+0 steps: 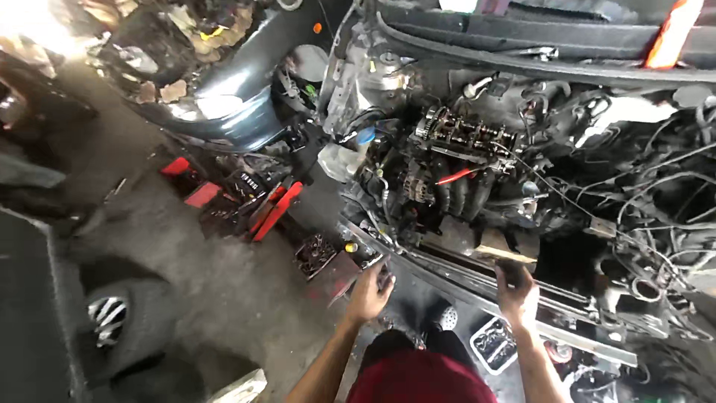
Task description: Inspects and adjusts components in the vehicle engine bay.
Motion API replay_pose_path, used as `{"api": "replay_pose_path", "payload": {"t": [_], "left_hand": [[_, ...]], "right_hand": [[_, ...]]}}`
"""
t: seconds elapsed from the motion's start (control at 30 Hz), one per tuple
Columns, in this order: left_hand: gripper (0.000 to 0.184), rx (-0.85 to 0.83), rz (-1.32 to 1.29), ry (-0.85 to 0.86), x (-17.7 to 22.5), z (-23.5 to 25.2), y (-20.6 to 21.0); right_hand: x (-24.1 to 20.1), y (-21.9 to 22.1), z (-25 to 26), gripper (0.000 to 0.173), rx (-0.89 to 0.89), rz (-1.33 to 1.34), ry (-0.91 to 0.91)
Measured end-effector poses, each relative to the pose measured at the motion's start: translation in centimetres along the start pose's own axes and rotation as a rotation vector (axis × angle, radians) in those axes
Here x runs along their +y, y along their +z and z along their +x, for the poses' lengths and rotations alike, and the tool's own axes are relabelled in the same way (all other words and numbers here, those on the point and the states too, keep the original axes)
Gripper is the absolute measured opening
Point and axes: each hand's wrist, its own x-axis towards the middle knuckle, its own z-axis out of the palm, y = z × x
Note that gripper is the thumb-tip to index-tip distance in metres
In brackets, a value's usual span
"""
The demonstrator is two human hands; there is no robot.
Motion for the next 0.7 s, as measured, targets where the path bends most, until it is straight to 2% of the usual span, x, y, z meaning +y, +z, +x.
{"api": "replay_pose_path", "payload": {"t": [0.1, 0.2, 0.3, 0.37, 0.47, 0.6, 0.7], "left_hand": [[0.049, -0.039, 0.075, 0.088, 3.0, 6.3, -0.2], [0.045, -0.239, 0.336, 0.137, 5.4, 12.7, -0.4], [0.046, -0.462, 0.631, 0.231, 4.6, 19.0, 0.5], [0.047, -0.577, 0.751, 0.250, 2.9, 22.5, 1.7], [0.053, -0.704, 0.863, 0.186, 1.4, 26.1, 4.0], [0.058, -0.792, 0.973, 0.038, 0.4, 28.4, 6.2], [0.061, -0.847, 1.051, 0.004, -0.2, 29.4, 6.7]], "right_hand": [[0.7, 0.3, 2.9, 0.024, 0.034, 0.022, 0.055], [1.4, 0.0, 3.3, 0.024, 0.090, 0.023, 0.094], [1.6, -0.8, 1.9, 0.024, 0.132, -0.034, 0.138], [1.8, -1.4, -0.2, 0.025, 0.178, -0.092, 0.192], [2.1, -2.2, -4.0, 0.029, 0.335, -0.112, 0.296], [3.7, -2.0, -10.4, 0.039, 0.528, -0.086, 0.512], [4.4, -1.7, -14.7, 0.038, 0.637, -0.122, 0.650]]}}
